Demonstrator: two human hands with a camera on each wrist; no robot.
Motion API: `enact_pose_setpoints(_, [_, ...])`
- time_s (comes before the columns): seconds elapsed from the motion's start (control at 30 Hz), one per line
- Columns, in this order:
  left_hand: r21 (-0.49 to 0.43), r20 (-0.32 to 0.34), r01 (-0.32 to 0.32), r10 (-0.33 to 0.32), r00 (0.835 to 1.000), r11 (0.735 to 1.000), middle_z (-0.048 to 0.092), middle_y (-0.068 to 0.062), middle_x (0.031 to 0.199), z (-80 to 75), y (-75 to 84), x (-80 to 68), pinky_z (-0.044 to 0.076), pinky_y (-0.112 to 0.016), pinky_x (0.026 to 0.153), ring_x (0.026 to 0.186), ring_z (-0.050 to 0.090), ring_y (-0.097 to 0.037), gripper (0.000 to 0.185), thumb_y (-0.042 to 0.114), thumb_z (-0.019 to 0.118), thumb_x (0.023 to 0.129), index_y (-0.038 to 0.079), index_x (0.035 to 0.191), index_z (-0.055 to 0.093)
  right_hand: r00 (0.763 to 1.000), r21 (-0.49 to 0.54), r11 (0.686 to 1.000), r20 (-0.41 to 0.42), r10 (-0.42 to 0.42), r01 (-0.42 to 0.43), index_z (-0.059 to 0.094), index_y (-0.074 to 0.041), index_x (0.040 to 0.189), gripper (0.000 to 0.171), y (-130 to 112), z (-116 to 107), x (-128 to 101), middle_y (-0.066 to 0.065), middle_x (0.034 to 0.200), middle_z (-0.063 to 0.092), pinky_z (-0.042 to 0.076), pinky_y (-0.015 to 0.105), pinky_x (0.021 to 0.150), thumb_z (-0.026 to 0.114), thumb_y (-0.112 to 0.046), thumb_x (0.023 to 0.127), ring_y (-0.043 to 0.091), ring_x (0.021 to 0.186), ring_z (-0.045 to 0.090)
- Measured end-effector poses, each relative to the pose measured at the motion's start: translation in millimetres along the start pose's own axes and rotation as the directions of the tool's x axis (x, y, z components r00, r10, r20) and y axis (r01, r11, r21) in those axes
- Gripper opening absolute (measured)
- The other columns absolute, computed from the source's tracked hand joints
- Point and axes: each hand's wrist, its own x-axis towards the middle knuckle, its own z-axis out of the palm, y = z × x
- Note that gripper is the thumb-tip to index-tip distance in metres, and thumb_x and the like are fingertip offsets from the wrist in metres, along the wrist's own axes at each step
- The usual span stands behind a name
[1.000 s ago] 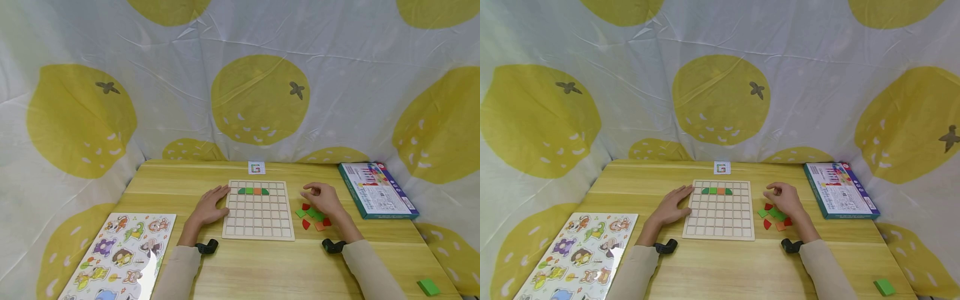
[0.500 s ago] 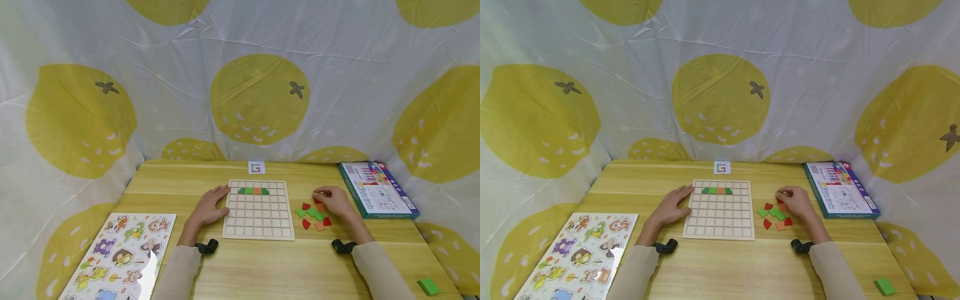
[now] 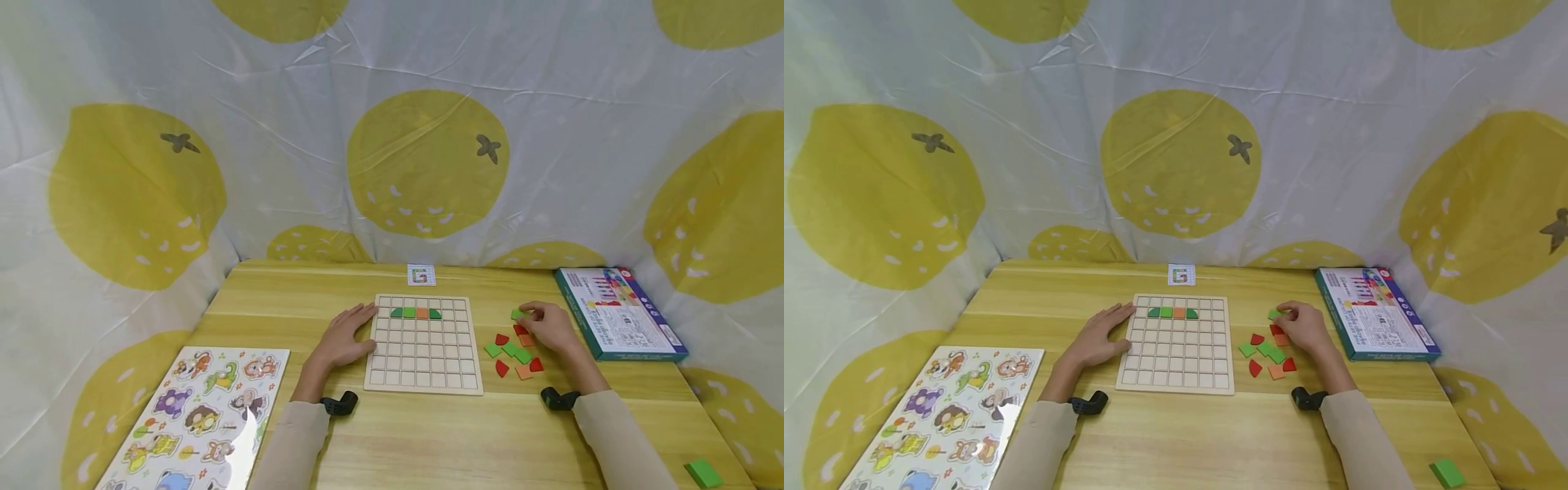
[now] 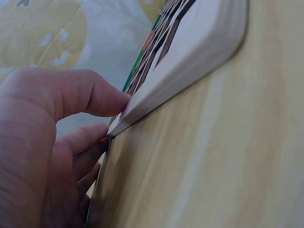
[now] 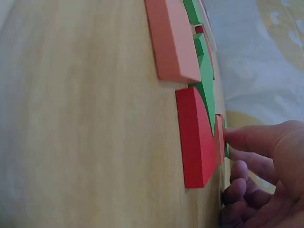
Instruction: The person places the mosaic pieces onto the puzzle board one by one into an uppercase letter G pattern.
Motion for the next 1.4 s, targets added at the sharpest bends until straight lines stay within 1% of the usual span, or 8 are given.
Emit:
enact_pose_setpoints(0.23, [0.001, 0.004, -0.002, 0.002, 1.0, 1.0, 0.035, 0.001, 0.168, 0.2, 0.9, -0.3, 0.016, -0.053, 0.13, 0.159, 0.023, -0.027, 0.079, 0.037, 0.06, 0.087, 0.021, 0.161, 0.038, 0.999, 0.02, 0.999, 0.03, 0.027, -0.028, 0.071, 0.002, 0.126, 0.036, 0.6, -2.4, -2.5, 0.008, 0.088, 0.064, 0.043, 0.027, 0.062, 0.07, -0.019, 0.097, 0.019, 0.075, 0.051])
enact_pose_setpoints(0.33, [0.001, 0.007, 0.004, -0.004, 1.0, 1.0, 0.034, 0.001, 0.168, -0.6, 1.3, -0.9, 0.016, -0.053, 0.13, 0.159, 0.023, -0.027, 0.079, 0.036, 0.06, 0.087, 0.021, 0.161, 0.038, 0.999, 0.025, 0.999, 0.023, 0.028, -0.028, 0.072, 0.002, 0.125, 0.035, 0.6, -3.4, -2.7, 0.009, 0.087, 0.063, 0.043, 0.027, 0.062, 0.07, -0.019, 0.097, 0.019, 0.075, 0.051])
enact_pose_setpoints(0.57, [0.005, 0.007, 0.011, -0.011, 1.0, 1.0, 0.034, 0.001, 0.168, -2.3, 2.0, -0.4, 0.016, -0.053, 0.13, 0.159, 0.023, -0.027, 0.079, 0.036, 0.061, 0.088, 0.022, 0.162, 0.037, 1.0, 0.028, 1.0, 0.017, 0.002, -0.002, 0.071, 0.004, 0.123, 0.035, 2.6, -5.2, -3.4, 0.009, 0.087, 0.063, 0.042, 0.026, 0.06, 0.07, -0.02, 0.097, 0.019, 0.076, 0.051])
enact_pose_setpoints(0.8, [0.006, 0.015, 0.006, -0.006, 1.0, 1.0, 0.033, 0.001, 0.169, -2.1, 1.9, -0.3, 0.016, -0.052, 0.13, 0.16, 0.022, -0.027, 0.079, 0.035, 0.06, 0.088, 0.021, 0.162, 0.037, 1.0, 0.016, 1.0, 0.016, -0.015, 0.015, 0.073, 0.0, 0.122, 0.033, 0.8, -4.8, -4.5, 0.007, 0.087, 0.062, 0.042, 0.025, 0.061, 0.071, -0.022, 0.097, 0.019, 0.076, 0.051])
enact_pose_setpoints(0.97, [0.007, 0.014, 0.007, -0.007, 1.0, 1.0, 0.034, 0.002, 0.169, -1.9, 1.9, 0.1, 0.016, -0.052, 0.13, 0.16, 0.022, -0.027, 0.079, 0.035, 0.06, 0.088, 0.021, 0.162, 0.037, 0.999, 0.018, 0.999, 0.023, -0.042, 0.042, 0.073, 0.0, 0.121, 0.031, -10.7, -5.8, -7.3, 0.008, 0.089, 0.062, 0.042, 0.025, 0.061, 0.071, -0.021, 0.098, 0.019, 0.074, 0.051])
enact_pose_setpoints(1.13, [0.004, 0.01, 0.014, -0.014, 1.0, 1.0, 0.034, 0.002, 0.168, -2.3, 2.2, 0.2, 0.016, -0.052, 0.13, 0.159, 0.023, -0.026, 0.079, 0.036, 0.061, 0.088, 0.022, 0.162, 0.037, 0.996, 0.008, 0.996, 0.014, -0.086, 0.086, 0.073, 0.0, 0.119, 0.028, -27.8, -4.6, -9.0, 0.007, 0.085, 0.06, 0.041, 0.026, 0.059, 0.071, -0.018, 0.097, 0.019, 0.071, 0.05])
enact_pose_setpoints(1.23, [0.001, 0.008, 0.012, -0.012, 1.0, 1.0, 0.034, 0.002, 0.168, -2.5, 2.6, 0.0, 0.016, -0.053, 0.13, 0.159, 0.023, -0.027, 0.079, 0.036, 0.061, 0.088, 0.022, 0.162, 0.037, 0.995, 0.013, 0.995, 0.012, -0.104, 0.104, 0.073, -0.001, 0.118, 0.027, -37.3, -1.7, -9.1, 0.007, 0.085, 0.058, 0.04, 0.026, 0.059, 0.071, -0.018, 0.096, 0.019, 0.07, 0.048])
enact_pose_setpoints(1.4, [-0.001, 0.011, 0.009, -0.009, 1.0, 1.0, 0.034, 0.001, 0.168, -2.3, 3.1, -1.0, 0.016, -0.053, 0.13, 0.159, 0.023, -0.027, 0.079, 0.036, 0.061, 0.088, 0.021, 0.162, 0.037, 0.989, 0.034, 0.989, 0.03, -0.144, 0.143, 0.074, -0.001, 0.118, 0.028, -51.5, 5.0, -8.1, 0.008, 0.088, 0.055, 0.037, 0.029, 0.061, 0.072, -0.018, 0.096, 0.019, 0.071, 0.044])
